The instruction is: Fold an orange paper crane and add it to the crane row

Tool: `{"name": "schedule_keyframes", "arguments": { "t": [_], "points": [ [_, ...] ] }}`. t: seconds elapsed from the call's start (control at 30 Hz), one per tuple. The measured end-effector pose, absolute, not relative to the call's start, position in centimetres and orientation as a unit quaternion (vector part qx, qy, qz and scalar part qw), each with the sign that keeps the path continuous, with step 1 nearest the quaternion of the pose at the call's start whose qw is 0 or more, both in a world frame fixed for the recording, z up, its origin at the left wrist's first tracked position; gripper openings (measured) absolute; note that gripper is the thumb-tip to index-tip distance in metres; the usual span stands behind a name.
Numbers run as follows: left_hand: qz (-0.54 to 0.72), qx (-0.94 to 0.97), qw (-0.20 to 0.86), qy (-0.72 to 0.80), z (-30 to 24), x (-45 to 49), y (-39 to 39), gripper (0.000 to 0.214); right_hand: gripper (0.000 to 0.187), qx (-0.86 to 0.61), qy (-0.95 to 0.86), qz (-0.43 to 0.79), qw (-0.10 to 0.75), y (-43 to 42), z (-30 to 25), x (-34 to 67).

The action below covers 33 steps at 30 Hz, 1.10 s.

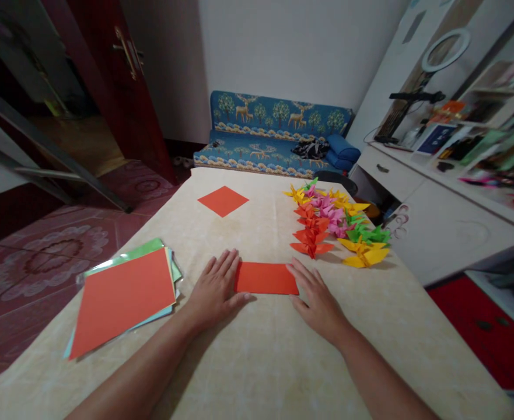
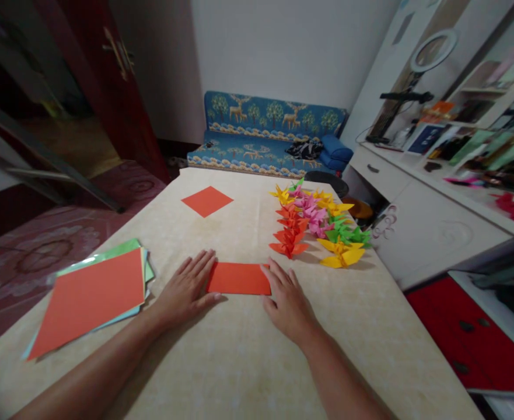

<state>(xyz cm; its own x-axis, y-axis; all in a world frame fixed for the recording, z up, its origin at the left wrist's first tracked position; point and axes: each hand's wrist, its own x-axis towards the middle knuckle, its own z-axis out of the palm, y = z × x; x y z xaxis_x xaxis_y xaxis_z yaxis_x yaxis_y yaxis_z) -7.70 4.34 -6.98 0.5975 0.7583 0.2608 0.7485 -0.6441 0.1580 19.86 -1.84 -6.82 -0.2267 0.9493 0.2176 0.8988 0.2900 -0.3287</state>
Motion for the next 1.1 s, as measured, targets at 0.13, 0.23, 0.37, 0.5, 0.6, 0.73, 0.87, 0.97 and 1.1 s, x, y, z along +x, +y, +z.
{"name": "schedule_keyframes", "arguments": {
  "t": [0.13, 0.23, 0.37, 0.5, 0.6, 0.73, 0.87, 0.97, 1.1],
  "points": [
    [0.194, 0.900, 0.050, 0.387, -6.3, -6.8, 4.1, 0.065, 0.056, -0.566, -0.780, 0.088, 0.253, -1.4, -6.7, 20.0],
    [0.240, 0.907, 0.059, 0.342, -5.9, -6.0, 3.7, 0.050, 0.044, -0.549, -0.787, 0.078, 0.270, -1.1, -6.8, 19.6],
    [0.267, 0.905, 0.070, 0.323, -6.0, -5.4, 3.4, 0.034, 0.039, -0.544, -0.790, 0.067, 0.275, -1.3, -6.7, 19.3],
    [0.266, 0.904, 0.067, 0.329, -6.1, -5.0, 3.4, 0.031, 0.047, -0.543, -0.786, 0.080, 0.283, -1.6, -6.4, 19.2],
    [0.248, 0.910, 0.041, 0.329, -6.2, -4.7, 3.3, 0.031, 0.053, -0.540, -0.784, 0.084, 0.294, -1.6, -6.3, 19.2],
    [0.229, 0.917, 0.024, 0.326, -6.6, -4.6, 3.3, 0.030, 0.058, -0.529, -0.791, 0.080, 0.298, -1.5, -6.0, 18.8],
    [0.328, 0.888, 0.108, 0.303, -6.6, -5.0, 3.8, 0.033, 0.059, -0.520, -0.784, 0.061, 0.334, -1.6, -6.1, 18.7],
    [0.402, 0.861, 0.193, 0.245, -6.0, -5.3, 4.3, 0.034, 0.054, -0.493, -0.771, 0.061, 0.399, -1.8, -6.1, 18.8],
    [0.413, 0.845, 0.240, 0.239, -5.3, -5.5, 4.8, 0.031, 0.044, -0.448, -0.779, 0.078, 0.432, -2.2, -5.3, 18.5]
  ]
}}
